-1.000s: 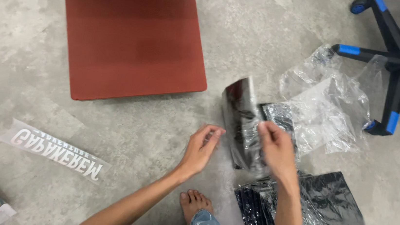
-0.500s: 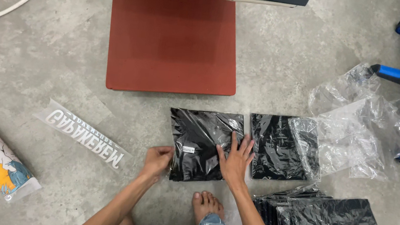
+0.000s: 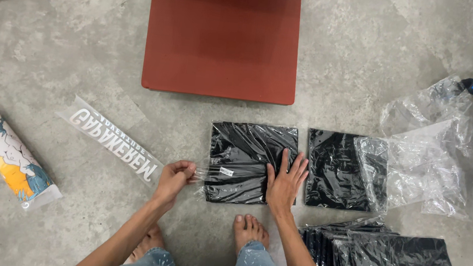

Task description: The person unpacks a black t-shirt and places it on a heat press machine. They position a transfer sheet with text onto the shirt, close the press, and then open it to reveal the design. The finished shirt is removed and placed on a stack of other shirts.

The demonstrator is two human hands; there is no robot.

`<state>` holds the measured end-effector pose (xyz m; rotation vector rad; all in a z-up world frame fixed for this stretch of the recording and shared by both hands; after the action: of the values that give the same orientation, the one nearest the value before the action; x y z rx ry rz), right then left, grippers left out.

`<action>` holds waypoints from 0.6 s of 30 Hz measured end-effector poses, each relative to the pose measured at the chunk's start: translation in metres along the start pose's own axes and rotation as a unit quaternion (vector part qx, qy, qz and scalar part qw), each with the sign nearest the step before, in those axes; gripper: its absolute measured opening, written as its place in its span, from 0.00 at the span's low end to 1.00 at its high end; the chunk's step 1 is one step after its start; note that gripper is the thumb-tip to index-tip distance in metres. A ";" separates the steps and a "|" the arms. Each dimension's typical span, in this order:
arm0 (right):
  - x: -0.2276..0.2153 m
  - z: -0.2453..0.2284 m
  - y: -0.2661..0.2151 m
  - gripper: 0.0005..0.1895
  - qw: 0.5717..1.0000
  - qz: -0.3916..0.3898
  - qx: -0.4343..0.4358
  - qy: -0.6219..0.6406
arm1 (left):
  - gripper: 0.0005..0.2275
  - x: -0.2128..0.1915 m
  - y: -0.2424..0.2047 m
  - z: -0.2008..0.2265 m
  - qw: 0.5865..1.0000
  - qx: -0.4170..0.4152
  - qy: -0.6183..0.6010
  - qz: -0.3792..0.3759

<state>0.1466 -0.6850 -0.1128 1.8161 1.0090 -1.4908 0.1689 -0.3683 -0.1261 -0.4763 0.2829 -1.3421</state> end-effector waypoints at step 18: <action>-0.013 -0.005 0.003 0.36 0.997 -0.018 -0.015 0.075 | 0.12 0.033 0.057 0.025 0.972 -0.060 0.150 -0.169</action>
<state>0.1505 -0.6847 -0.0994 1.9201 1.1343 -1.3694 0.2367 -0.3874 -0.1293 -0.4334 0.5539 -1.7397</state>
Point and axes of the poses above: each hand's wrist, its own y-axis towards the middle knuckle, its own x-axis out of the palm, z = x × y, the point moved 4 cm from there along y, towards the middle knuckle, and after that the axes turned 14 degrees about x, right-handed, at the moved point
